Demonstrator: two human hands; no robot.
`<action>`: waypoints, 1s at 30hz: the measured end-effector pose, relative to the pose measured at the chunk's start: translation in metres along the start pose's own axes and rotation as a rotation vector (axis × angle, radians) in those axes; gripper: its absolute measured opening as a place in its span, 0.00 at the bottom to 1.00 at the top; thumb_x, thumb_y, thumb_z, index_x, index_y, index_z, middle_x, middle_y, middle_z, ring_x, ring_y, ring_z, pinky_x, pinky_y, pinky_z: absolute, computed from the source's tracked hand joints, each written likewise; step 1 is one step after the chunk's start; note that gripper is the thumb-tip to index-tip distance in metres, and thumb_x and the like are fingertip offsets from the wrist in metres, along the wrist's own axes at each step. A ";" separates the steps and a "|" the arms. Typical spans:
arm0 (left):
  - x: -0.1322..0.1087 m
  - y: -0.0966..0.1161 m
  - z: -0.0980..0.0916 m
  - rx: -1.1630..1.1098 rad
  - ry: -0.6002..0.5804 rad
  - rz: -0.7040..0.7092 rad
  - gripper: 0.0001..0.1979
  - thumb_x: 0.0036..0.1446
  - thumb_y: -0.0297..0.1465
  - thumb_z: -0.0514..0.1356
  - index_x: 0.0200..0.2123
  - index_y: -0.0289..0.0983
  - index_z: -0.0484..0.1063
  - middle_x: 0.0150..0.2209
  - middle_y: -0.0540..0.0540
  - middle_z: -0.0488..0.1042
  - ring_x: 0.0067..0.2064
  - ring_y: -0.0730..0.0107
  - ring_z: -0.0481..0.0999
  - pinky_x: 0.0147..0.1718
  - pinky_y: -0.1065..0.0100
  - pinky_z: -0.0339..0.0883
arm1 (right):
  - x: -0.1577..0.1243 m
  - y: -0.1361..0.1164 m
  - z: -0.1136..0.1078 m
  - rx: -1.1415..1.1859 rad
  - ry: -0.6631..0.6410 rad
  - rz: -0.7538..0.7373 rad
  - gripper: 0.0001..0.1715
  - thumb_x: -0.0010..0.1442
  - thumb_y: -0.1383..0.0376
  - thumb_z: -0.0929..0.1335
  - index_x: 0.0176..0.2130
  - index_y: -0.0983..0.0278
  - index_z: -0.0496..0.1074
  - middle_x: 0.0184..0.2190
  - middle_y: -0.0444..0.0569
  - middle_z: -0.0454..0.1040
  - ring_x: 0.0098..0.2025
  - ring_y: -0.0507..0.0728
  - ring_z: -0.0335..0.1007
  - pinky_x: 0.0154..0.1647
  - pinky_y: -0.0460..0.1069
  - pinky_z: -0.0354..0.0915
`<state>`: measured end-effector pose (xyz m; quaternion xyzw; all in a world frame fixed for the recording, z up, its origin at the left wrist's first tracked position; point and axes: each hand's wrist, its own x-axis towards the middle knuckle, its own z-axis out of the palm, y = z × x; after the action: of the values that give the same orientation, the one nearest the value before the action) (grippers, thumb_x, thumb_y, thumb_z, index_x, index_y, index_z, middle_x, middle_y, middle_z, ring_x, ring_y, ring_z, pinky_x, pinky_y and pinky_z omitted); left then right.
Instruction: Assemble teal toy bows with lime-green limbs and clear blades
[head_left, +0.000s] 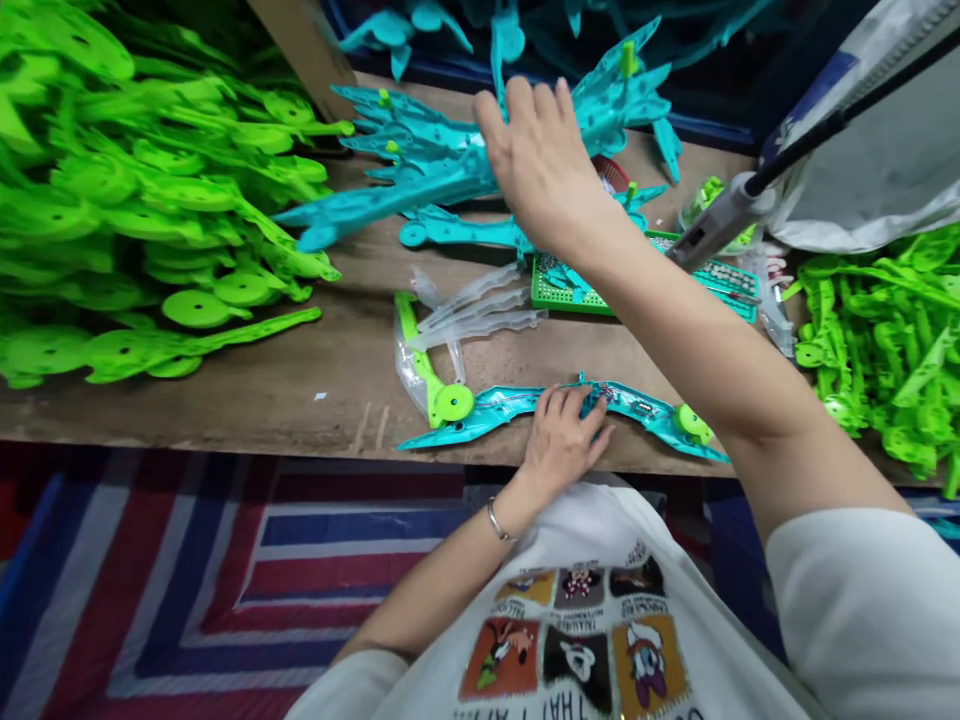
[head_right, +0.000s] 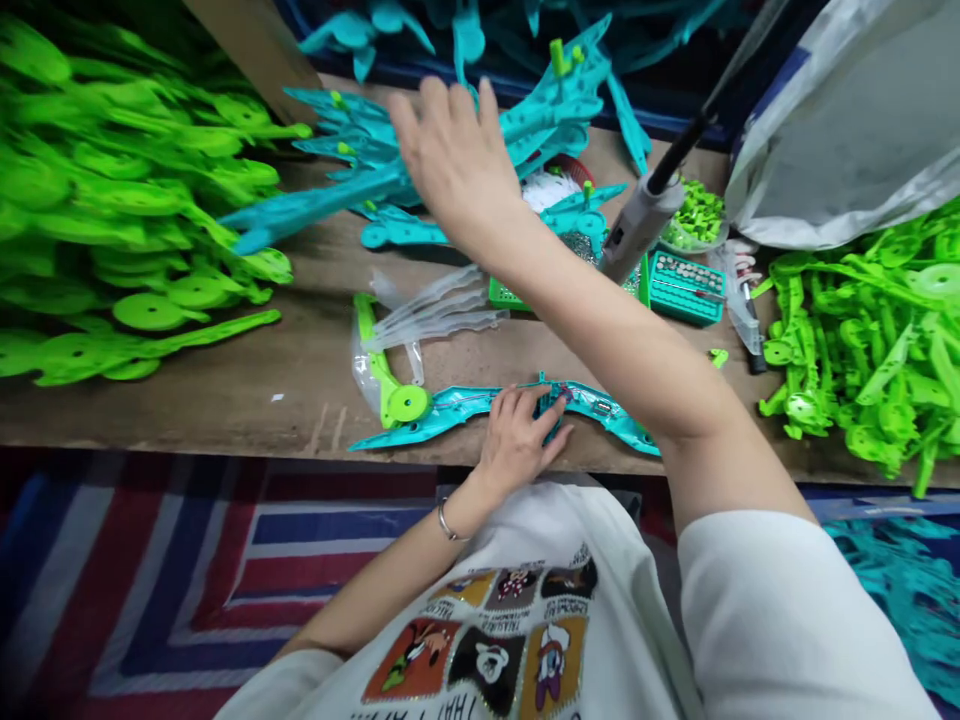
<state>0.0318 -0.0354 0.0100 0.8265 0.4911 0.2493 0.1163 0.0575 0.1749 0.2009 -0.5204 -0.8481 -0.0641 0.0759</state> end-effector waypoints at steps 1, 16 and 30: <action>0.000 0.000 0.001 0.003 -0.001 0.000 0.18 0.65 0.38 0.59 0.56 0.41 0.73 0.56 0.38 0.72 0.55 0.50 0.68 0.59 0.46 0.61 | -0.008 -0.006 -0.009 0.018 -0.026 -0.012 0.25 0.71 0.76 0.53 0.64 0.70 0.61 0.63 0.59 0.66 0.65 0.63 0.61 0.70 0.64 0.48; -0.006 0.006 0.001 0.097 -0.030 -0.042 0.11 0.64 0.36 0.59 0.45 0.40 0.79 0.42 0.36 0.75 0.50 0.48 0.73 0.53 0.46 0.65 | -0.131 -0.001 -0.053 0.556 -0.160 -0.308 0.19 0.59 0.72 0.67 0.51 0.63 0.68 0.37 0.45 0.75 0.42 0.58 0.73 0.44 0.51 0.65; -0.010 -0.003 0.016 0.050 0.014 -0.049 0.12 0.62 0.38 0.60 0.46 0.41 0.77 0.42 0.37 0.76 0.49 0.47 0.74 0.52 0.44 0.64 | -0.186 0.075 -0.051 0.716 -0.239 -0.260 0.24 0.50 0.69 0.68 0.49 0.63 0.68 0.44 0.47 0.75 0.42 0.56 0.70 0.41 0.48 0.63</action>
<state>0.0341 -0.0416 -0.0082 0.8151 0.5182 0.2398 0.0984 0.2110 0.0367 0.2172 -0.3533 -0.8784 0.2876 0.1447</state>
